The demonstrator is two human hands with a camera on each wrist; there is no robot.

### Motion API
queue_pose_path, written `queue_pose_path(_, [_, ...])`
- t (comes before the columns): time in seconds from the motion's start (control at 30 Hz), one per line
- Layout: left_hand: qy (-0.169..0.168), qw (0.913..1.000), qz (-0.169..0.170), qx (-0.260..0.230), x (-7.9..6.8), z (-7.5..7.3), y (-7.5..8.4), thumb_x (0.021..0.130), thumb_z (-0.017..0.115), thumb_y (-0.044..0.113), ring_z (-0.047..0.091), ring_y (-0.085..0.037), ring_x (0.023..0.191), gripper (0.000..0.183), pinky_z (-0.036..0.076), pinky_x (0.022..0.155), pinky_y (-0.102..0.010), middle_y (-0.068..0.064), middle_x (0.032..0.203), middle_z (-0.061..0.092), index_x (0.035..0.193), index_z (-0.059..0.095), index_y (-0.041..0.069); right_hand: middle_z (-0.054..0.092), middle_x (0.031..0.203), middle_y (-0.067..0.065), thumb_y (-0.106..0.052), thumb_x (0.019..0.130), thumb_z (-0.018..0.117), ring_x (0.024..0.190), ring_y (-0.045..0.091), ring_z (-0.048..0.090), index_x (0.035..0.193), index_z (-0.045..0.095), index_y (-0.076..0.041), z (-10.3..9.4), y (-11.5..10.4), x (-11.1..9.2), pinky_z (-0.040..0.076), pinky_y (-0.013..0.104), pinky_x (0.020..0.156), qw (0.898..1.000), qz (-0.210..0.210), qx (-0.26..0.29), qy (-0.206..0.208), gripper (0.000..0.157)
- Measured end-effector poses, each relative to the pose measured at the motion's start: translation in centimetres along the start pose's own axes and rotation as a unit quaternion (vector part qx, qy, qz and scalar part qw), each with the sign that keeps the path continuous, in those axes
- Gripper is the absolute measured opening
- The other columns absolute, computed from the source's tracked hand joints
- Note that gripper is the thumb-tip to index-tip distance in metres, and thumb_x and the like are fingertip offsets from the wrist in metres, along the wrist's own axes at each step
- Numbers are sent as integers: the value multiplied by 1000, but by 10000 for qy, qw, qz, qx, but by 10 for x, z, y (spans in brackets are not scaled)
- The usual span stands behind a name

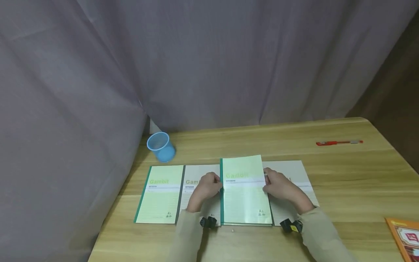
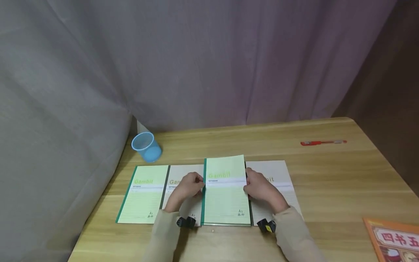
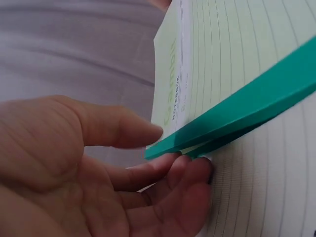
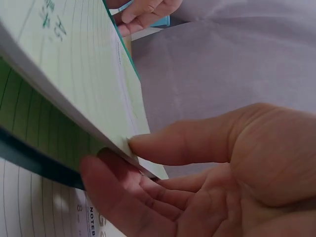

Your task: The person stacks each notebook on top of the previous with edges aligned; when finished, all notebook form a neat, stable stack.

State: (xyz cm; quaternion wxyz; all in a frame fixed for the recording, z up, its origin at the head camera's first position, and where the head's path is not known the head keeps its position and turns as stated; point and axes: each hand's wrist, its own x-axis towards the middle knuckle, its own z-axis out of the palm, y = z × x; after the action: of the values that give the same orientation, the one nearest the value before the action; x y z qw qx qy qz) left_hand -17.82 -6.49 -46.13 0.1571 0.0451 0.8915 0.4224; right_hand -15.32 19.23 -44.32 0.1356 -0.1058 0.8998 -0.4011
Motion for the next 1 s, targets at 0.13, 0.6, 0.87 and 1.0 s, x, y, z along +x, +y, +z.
queue_pose_path(0.13, [46, 9997, -44, 217, -2, 4, 1, 92, 56, 3, 54, -19, 67, 12, 45, 56, -28, -8, 79, 59, 100, 62, -5, 48, 74, 5, 7, 83, 60, 65, 19, 46, 111, 52, 12, -1, 3, -1, 38, 30, 55, 9997, -191, -114, -27, 30])
queue_pose_path(0.6, [225, 9981, -264, 512, -5, 5, 11, 93, 54, 5, 35, -11, 44, 35, 29, 40, -23, 3, 51, 40, 59, 49, 11, 49, 74, 5, 3, 84, 64, 67, 19, 46, 92, 54, 1, 0, 9, 3, 39, 31, 57, 9992, -159, -357, -31, 13])
queue_pose_path(0.87, [279, 9980, -189, 542, -4, 7, 15, 93, 55, 7, 28, -9, 40, 45, 23, 37, -22, 6, 45, 32, 52, 37, 15, 50, 77, 6, 2, 86, 65, 70, 20, 48, 91, 55, 0, -1, 12, 6, 41, 33, 59, 9985, 106, -523, -88, 11])
queue_pose_path(1.0, [259, 9979, -221, 551, -4, 8, 16, 93, 55, 8, 29, -9, 40, 46, 23, 37, -22, 7, 44, 32, 51, 36, 16, 51, 77, 6, 3, 87, 62, 70, 21, 49, 95, 57, 1, -2, 12, 6, 41, 33, 59, 9981, 168, -568, -137, 9])
